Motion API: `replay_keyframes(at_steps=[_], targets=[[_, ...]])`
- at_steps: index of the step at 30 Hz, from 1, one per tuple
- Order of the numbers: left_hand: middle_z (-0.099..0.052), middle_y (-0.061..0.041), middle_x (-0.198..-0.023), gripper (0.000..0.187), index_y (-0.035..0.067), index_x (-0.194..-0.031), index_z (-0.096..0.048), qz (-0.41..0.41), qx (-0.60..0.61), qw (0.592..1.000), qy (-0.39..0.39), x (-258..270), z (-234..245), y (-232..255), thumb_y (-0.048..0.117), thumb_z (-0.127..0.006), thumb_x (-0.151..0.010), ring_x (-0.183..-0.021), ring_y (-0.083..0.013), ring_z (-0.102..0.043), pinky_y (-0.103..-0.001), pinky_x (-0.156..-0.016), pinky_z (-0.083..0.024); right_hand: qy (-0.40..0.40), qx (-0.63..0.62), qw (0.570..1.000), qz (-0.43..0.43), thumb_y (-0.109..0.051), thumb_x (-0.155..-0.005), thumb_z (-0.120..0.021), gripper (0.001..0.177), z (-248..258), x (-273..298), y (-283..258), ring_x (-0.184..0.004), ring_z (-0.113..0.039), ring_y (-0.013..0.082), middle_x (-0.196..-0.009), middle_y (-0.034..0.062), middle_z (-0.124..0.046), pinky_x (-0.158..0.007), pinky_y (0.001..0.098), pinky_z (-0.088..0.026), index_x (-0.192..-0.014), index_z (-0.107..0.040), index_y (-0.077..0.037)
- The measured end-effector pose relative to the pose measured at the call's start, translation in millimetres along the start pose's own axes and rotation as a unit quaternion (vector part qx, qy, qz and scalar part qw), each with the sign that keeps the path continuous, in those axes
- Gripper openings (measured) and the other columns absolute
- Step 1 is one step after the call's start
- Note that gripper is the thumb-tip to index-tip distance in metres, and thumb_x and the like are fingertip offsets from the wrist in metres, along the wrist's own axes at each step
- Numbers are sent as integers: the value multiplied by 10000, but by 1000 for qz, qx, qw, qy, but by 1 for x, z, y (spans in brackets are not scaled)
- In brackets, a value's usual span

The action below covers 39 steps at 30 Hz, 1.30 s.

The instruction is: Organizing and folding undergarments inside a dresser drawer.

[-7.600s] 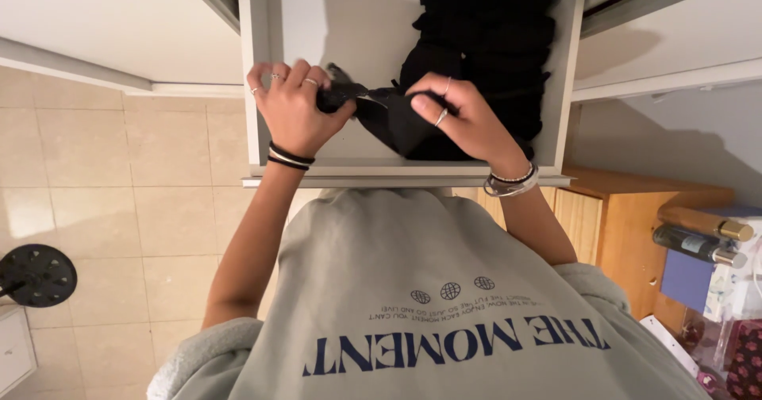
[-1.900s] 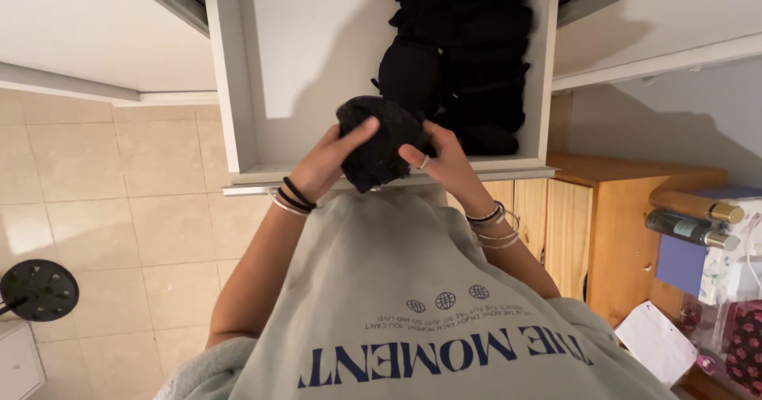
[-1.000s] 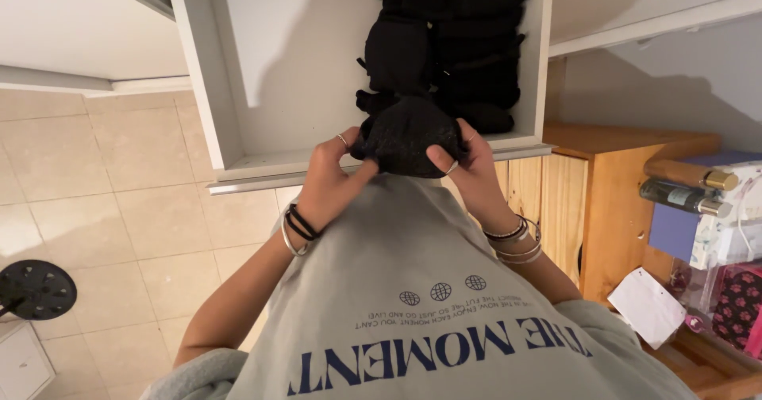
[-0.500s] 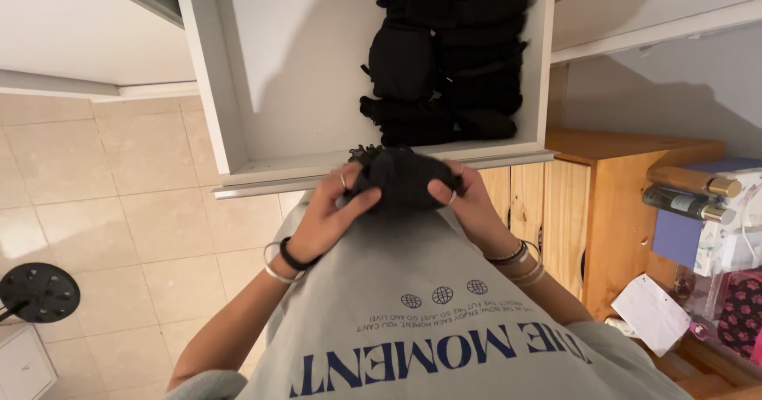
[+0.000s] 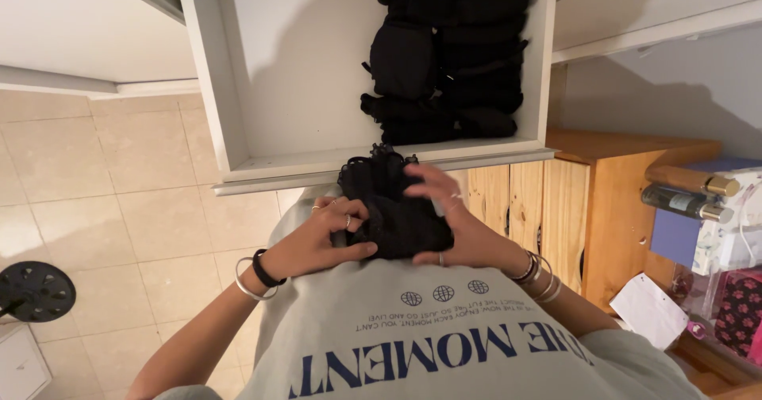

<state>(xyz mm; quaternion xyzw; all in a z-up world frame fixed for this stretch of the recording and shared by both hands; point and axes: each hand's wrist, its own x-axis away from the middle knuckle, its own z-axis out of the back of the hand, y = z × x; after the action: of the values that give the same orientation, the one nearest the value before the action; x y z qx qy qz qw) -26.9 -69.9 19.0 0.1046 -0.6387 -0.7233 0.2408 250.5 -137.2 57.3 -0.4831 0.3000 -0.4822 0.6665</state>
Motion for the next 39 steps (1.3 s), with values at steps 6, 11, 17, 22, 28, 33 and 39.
replay_keyframes(at_steps=[6, 11, 17, 22, 28, 33, 39], targets=[[-650, -21, -1022, 229, 51, -835, -653, 8, 28, 1000, 1, -9, 14, -3, 245, -733, -926, -909, -160, -592, -346, -872, -397, -108, 95, 988, 51, -205, -874, -804, 385, -12, 11, 29, -1249, -645, 282, -1242, 63, -719, -1125, 452, -411, -1226, -674, -121], [-675, -20, -1010, 174, 51, -1140, -705, 48, 83, 971, 220, -8, 2, -17, 124, -671, -986, -908, -151, -577, -303, -909, -478, -19, 50, 977, -207, -255, -955, -733, 313, -18, 17, 51, -944, -753, 169, -1057, 33, -763, -850, 268, -573, -1235, -716, -118], [-490, -82, -1530, 445, 18, -1459, -433, -30, 321, 839, 438, -25, -33, -9, 125, -575, -1050, -1432, -199, -496, -320, -1206, -429, 178, -417, 874, -173, -160, -1107, -608, 321, -16, -11, 54, -1152, -600, 110, -1220, -3, -667, -1005, 282, -488, -1391, -606, -10], [-457, -71, -1536, 586, 49, -1546, -323, 10, 413, 862, 295, -39, -52, -27, 245, -563, -1048, -1422, -145, -429, -263, -1179, -341, 142, -559, 795, -187, -213, -1067, -573, 456, -42, -40, 39, -1249, -603, 142, -1355, 24, -640, -1090, 330, -483, -1485, -489, -51], [-710, -28, -1160, 382, -25, -1260, -633, 99, 464, 792, 384, -43, -30, -10, 276, -619, -1025, -1036, -83, -648, -251, -913, -533, 97, -560, 795, -214, -169, -1096, -581, 399, -67, -58, 53, -1255, -598, 136, -1365, 43, -624, -1091, 330, -492, -1461, -532, -16], [-691, -21, -998, 329, -60, -1128, -669, 102, 218, 882, 405, -25, 14, -71, 266, -648, -1091, -913, -75, -578, -270, -795, -511, 108, -234, 952, -166, -198, -1043, -626, 316, -45, -47, 51, -1121, -671, 128, -1231, 34, -718, -947, 289, -560, -1321, -643, -50], [-666, -162, -806, 272, -57, -1088, -649, 91, -127, 940, 305, -60, 96, -63, 213, -680, -1089, -725, -255, -625, -388, -655, -503, 56, 108, 971, -205, -285, -1037, -611, 261, 15, -29, 181, -1051, -725, 219, -1136, 62, -765, -903, 355, -565, -1218, -715, -127]])
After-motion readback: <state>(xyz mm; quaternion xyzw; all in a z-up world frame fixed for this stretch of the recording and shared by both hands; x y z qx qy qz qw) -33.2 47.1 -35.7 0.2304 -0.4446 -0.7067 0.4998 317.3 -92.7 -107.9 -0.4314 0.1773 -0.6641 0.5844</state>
